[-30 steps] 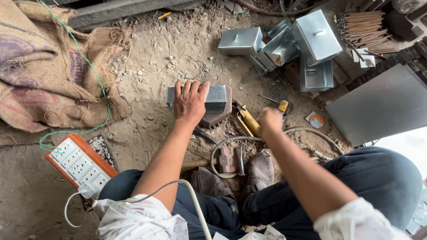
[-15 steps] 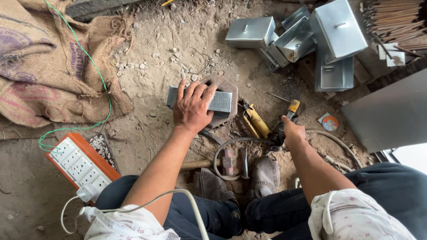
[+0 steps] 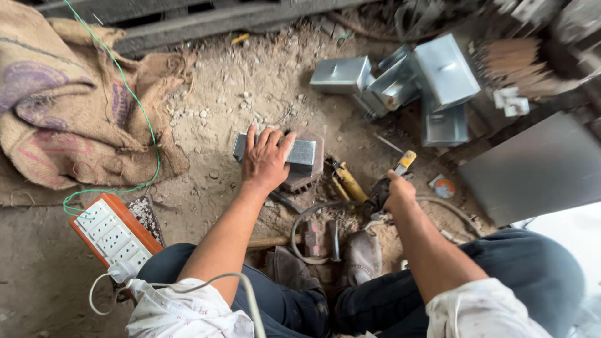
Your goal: The person is welding a rectangular metal box using a handheld welding torch. They sit on the ground, hold the box with one hand, and apply the welding torch to the seams, creating sparks. The person occasionally uses a hammer to tap the box after welding.
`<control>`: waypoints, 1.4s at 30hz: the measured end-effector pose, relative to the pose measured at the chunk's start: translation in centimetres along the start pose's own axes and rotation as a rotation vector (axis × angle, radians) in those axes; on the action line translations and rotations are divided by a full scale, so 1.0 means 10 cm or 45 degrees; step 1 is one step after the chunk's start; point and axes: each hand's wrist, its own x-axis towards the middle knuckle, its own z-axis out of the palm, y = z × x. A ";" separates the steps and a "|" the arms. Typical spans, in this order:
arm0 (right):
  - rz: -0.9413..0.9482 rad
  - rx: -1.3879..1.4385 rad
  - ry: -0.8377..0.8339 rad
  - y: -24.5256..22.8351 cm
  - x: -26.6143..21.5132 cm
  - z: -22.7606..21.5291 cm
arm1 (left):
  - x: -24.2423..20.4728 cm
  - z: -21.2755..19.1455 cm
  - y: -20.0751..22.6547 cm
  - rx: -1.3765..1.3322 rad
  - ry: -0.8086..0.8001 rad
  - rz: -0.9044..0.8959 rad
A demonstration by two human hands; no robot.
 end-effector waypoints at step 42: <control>-0.745 -0.138 -1.126 -0.93 -3.00 -0.12 | -0.80 -1.35 1.30 -2.052 0.181 -0.171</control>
